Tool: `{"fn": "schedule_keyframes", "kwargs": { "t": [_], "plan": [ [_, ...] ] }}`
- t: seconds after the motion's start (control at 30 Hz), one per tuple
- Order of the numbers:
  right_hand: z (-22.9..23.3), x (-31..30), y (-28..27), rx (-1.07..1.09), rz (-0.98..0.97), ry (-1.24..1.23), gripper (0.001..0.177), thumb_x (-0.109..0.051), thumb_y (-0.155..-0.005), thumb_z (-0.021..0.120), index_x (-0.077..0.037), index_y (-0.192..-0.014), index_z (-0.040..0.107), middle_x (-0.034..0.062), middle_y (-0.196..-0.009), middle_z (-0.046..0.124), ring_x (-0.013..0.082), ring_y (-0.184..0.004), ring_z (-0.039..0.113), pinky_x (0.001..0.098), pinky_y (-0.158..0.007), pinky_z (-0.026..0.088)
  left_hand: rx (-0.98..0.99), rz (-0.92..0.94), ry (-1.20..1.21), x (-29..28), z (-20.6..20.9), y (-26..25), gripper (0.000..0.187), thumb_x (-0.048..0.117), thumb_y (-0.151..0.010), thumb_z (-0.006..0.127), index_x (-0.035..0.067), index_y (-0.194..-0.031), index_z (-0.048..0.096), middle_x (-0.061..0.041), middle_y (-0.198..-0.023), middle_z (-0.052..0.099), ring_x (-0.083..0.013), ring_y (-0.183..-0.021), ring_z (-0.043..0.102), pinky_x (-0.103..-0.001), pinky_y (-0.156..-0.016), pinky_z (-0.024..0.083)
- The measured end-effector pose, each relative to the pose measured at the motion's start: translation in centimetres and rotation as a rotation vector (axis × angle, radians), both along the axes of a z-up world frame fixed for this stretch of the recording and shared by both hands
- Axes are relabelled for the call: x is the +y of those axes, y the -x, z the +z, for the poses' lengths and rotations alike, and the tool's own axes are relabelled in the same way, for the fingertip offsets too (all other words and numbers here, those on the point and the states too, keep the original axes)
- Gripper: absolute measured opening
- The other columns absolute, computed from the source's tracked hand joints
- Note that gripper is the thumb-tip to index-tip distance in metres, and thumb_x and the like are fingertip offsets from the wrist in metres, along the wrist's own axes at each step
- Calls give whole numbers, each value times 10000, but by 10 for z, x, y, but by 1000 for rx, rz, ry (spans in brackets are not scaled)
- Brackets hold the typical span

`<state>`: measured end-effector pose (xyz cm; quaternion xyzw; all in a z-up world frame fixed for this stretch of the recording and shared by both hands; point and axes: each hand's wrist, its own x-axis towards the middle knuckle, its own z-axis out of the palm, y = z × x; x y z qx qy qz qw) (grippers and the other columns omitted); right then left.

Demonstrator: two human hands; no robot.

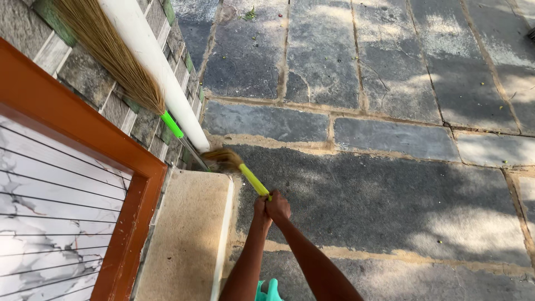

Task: The person sweeps a stone-paved outdoor area using a broom, moving debris and items like a paint roller aside while cleaning the surface and the base of concrete steps.

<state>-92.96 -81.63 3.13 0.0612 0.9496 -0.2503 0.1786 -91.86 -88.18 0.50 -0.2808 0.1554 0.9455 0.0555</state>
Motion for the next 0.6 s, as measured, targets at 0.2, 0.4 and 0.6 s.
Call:
{"fn": "schedule_keyframes", "kwargs": {
  "t": [0.2, 0.4, 0.6],
  "plan": [
    [-14, -28, -8, -136, -236, 161, 440, -427, -958, 555, -249, -1358, 517, 167, -1078, 752, 373, -932, 758, 508, -776, 616, -231, -143, 414, -30, -2, -1, 537, 114, -968, 533, 185, -1494, 453, -71, -1216, 684, -220, -1037, 694, -358, -856, 613],
    [-21, -36, 42, -113, 47, 168, 421, -440, -953, 609, -227, -1314, 567, 165, -1150, 724, 397, -1001, 722, 510, -828, 580, -260, 159, 347, -38, -2, 32, 669, 101, -965, 547, 241, -1593, 364, -136, -1250, 642, -253, -997, 671, -398, -802, 576],
    [-39, -78, 60, -249, -217, 57, 381, -437, -967, 593, -253, -1300, 571, 97, -1111, 763, 261, -879, 752, 447, -715, 630, -336, -1, 240, -74, -17, 60, 703, 79, -964, 526, 265, -1603, 298, -127, -1330, 615, -253, -1011, 687, -394, -812, 624]
  ]
}}
